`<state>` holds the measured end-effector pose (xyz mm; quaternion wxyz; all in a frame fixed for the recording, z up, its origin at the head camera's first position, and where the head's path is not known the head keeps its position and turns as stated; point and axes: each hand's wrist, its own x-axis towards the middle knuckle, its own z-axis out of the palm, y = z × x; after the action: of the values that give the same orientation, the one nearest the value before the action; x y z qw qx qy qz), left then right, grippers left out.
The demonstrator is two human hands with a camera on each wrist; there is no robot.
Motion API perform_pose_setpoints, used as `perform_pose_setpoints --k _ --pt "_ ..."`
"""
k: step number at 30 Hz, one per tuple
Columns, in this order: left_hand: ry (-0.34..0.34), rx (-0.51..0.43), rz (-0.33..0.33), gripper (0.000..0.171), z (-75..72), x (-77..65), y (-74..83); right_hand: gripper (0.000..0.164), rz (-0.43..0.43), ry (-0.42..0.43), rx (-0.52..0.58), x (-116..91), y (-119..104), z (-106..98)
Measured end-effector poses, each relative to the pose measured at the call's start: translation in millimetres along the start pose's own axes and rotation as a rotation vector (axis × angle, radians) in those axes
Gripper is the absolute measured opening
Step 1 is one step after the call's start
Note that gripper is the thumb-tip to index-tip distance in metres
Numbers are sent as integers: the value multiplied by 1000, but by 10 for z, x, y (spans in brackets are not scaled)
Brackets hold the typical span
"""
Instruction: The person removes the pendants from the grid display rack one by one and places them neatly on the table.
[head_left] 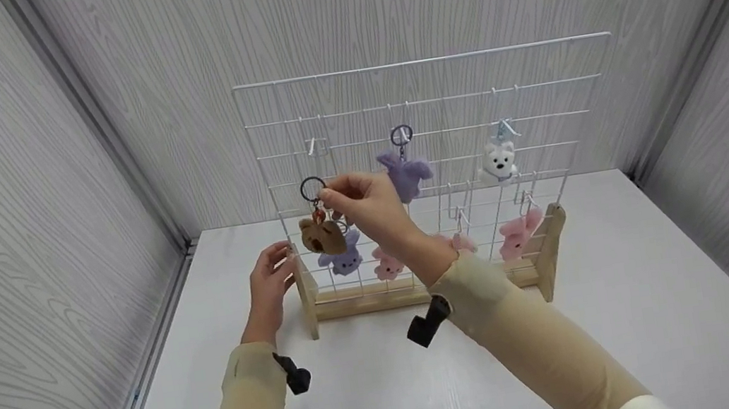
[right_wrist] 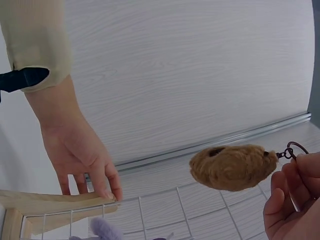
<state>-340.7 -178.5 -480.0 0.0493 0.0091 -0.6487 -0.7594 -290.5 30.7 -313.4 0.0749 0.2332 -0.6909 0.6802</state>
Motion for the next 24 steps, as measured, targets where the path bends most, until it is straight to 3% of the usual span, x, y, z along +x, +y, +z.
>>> perform_pose_setpoints --k 7,16,24 --pt "21 16 0 37 0 -3 -12 14 44 -43 16 -288 337 55" --pt "22 27 9 37 7 -11 -7 12 32 -53 28 -513 646 99" --pt "19 51 -7 36 0 -17 11 11 66 -76 -3 -773 589 119"
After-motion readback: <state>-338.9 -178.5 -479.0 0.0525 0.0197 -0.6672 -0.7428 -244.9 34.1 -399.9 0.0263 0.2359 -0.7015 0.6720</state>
